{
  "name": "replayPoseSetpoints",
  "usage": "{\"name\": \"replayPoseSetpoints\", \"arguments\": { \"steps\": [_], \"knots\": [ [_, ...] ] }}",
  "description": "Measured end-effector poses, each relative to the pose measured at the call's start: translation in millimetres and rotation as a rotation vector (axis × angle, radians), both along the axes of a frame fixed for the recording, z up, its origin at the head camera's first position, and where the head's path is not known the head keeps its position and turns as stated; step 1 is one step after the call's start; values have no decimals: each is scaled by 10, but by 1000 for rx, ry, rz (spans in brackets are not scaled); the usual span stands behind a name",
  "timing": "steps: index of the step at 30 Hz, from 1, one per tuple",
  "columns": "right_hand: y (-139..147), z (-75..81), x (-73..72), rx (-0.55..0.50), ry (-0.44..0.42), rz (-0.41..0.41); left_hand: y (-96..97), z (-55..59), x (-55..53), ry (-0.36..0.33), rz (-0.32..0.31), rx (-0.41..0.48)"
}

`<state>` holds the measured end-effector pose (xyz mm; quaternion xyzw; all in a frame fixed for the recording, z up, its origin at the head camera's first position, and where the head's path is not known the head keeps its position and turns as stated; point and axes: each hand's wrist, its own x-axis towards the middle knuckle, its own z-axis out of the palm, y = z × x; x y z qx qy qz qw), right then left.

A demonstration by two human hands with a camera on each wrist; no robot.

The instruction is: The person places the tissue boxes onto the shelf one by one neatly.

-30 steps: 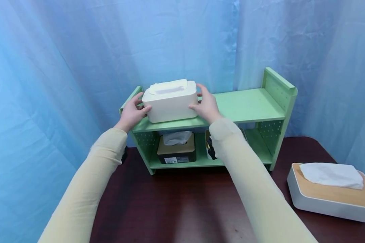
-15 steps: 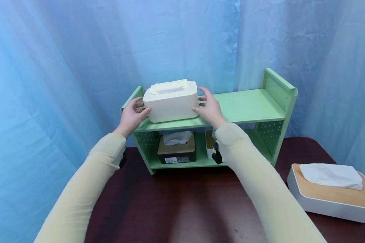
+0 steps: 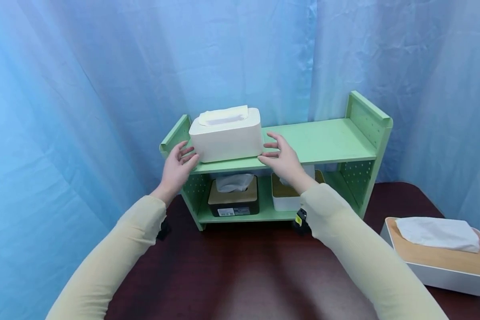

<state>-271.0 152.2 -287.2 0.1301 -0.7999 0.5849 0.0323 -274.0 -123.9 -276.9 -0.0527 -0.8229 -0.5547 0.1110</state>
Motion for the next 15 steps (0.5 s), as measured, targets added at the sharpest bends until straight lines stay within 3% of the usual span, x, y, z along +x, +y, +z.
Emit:
{"name": "replayPoseSetpoints", "arguments": {
  "steps": [6,15],
  "knots": [
    [95,-144,157,0,7,4,-17,-178,44,5,-6,68],
    [202,-574,380,34,74,22,-75,-511,183,94,-1,118]
  ]
}}
